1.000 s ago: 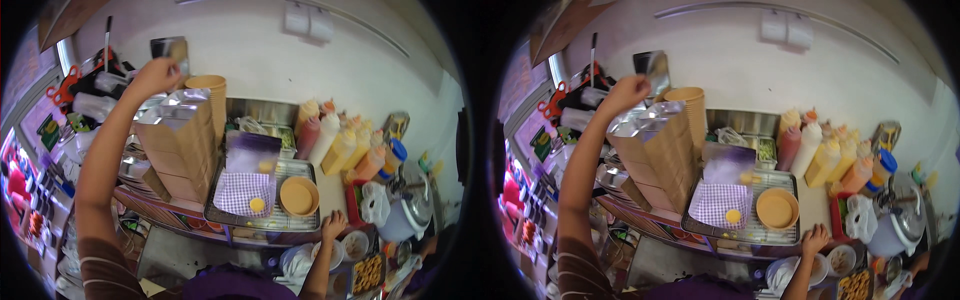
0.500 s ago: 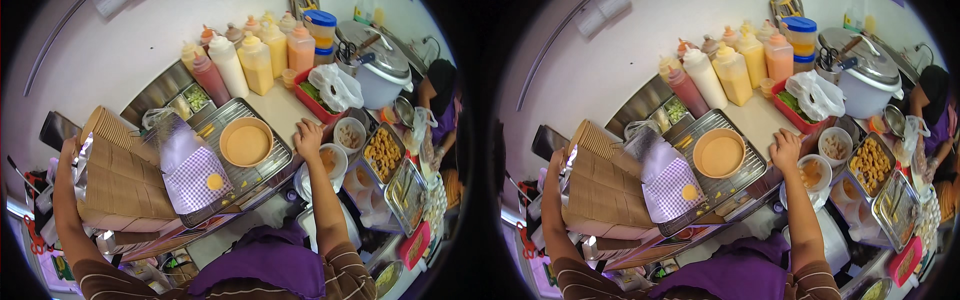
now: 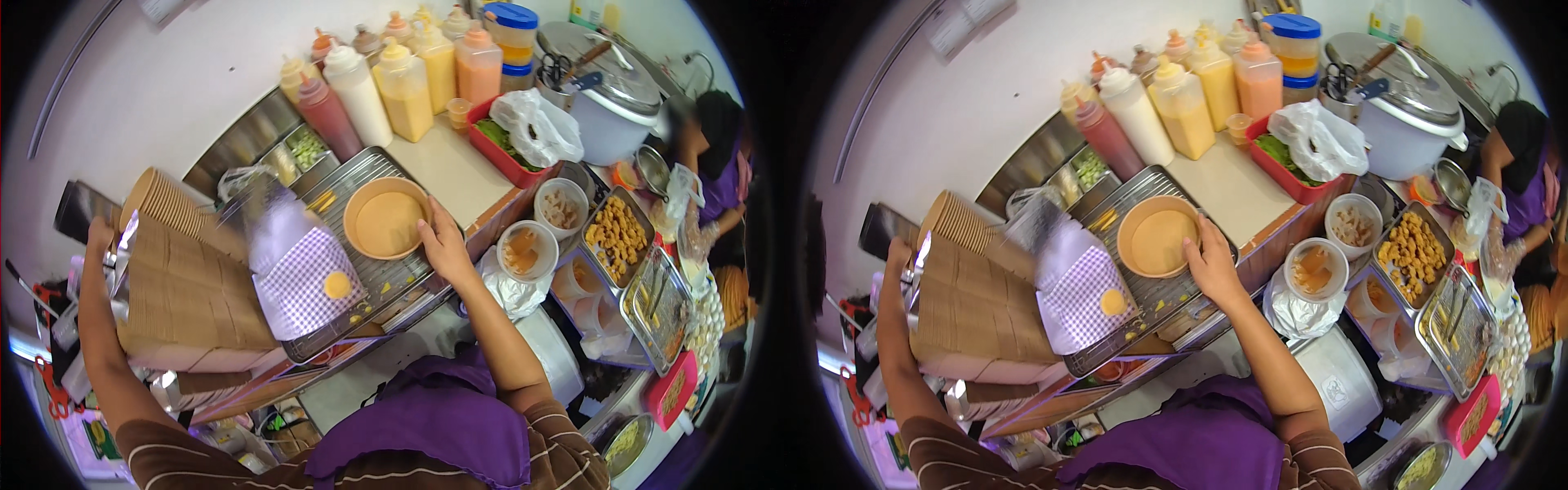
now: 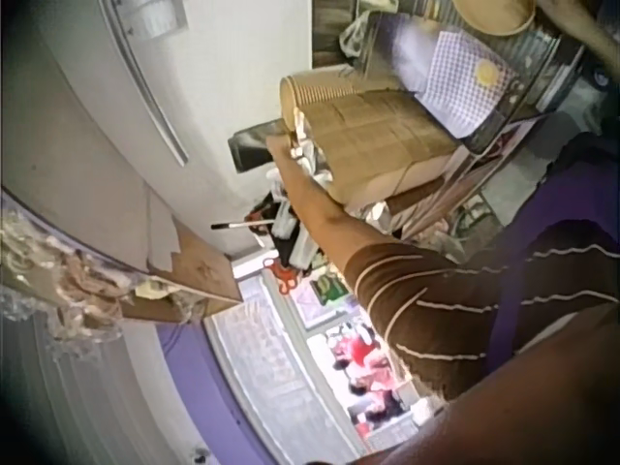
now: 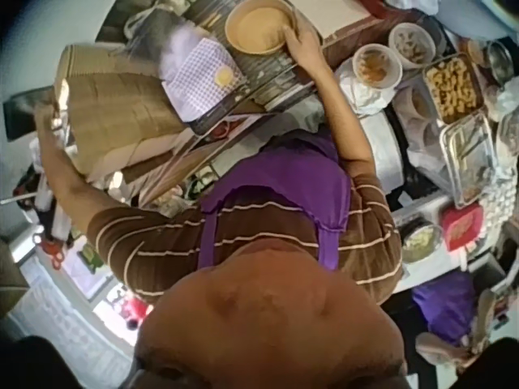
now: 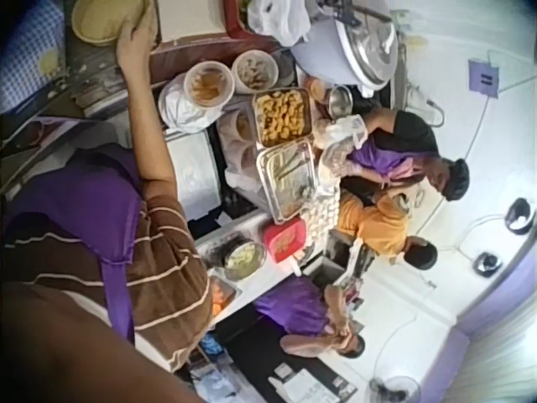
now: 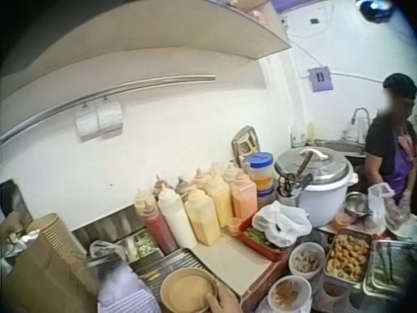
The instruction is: The person assembles food orders in a busy kitchen. They place a checkered paper liner in a tray, add sauces from squeeze bottles, and scoop rice and other ingredients into bowls and containers. The person also handles order slips and packaging materials while coworkers prepare food nearby.
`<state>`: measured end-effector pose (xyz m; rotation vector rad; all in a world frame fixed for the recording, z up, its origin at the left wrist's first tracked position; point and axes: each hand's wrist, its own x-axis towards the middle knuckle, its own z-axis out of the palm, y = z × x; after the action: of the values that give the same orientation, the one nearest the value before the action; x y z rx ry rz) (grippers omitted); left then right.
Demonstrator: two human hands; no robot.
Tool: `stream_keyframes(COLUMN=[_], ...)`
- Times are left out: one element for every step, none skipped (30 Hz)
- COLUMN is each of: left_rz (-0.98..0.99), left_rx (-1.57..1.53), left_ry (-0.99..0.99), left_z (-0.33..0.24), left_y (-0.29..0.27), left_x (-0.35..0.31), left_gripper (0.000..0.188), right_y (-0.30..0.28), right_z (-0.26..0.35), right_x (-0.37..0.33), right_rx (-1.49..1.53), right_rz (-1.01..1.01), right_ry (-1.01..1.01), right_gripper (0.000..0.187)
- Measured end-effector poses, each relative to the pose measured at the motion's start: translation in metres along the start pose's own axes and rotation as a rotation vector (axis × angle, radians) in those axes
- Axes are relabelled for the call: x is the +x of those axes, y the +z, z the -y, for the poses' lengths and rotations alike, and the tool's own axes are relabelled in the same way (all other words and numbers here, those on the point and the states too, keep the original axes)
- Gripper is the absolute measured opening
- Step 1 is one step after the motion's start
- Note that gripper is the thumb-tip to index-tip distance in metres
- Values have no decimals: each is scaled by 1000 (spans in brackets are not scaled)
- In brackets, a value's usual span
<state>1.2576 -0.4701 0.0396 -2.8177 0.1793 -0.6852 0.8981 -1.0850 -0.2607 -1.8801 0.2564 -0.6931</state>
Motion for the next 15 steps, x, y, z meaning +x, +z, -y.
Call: stream_keyframes(left_rz=[-120, 10, -4, -83, -141, -222, -212, -265, -353, -392, -345, -370, -461, -487, -555], left_rx=[75, 95, 83, 125, 72, -19, 58, -8, -26, 77, 16, -29, -68, -178, -294], left_ry=[97, 81, 95, 0, 34, 56, 6, -17, -12, -37, -61, -76, 1, -52, -20], left_z=[-2, -59, -117, -91, -95, -99, -115, -92, -110, -99, -104, -109, -98, -88, -89], left_y=[-7, -12, -34, -43, -52, -58, -74, -87, -116, -143, -167, -188, -208, -224, -237], left_x=[-10, -8, -12, -25, -31, -38, -39, -36, -25, -24, -20, -21, -23, -23, -31], left_gripper=[17, 17, 16, 16, 25, 40, 49, 44, 41, 32, 22, 19, 22, 25, 26], right_y=[13, 19, 19, 30, 36, 44, 49, 60, 64, 73, 81, 86, 93, 99, 102], right_z=[2, 1, 2, 10, 13, 9, 11, 12, 9, 6, -1, -5, -6, -5, -4], right_x=[-4, -5, -5, -11, -11, -10, -8, -7, 3, 8, 15, 22, 27, 32, 38], right_rx=[11, -24, -59, -41, -47, -40, -41, -27, -27, -37, -70, -107, -138, -173, -208], right_rz=[-18, -72, -114, -96, -103, -133, -174, -186, -228, -223, -231, -244, -239, -235, -239], right_ry=[-1, 10, 42, 53, 75, 80, 94, 69, 60, 67, 80, 89, 94, 99, 103], right_gripper=[51, 54, 55, 56, 57, 55, 54, 53, 52, 51, 51, 50, 50, 50, 50])
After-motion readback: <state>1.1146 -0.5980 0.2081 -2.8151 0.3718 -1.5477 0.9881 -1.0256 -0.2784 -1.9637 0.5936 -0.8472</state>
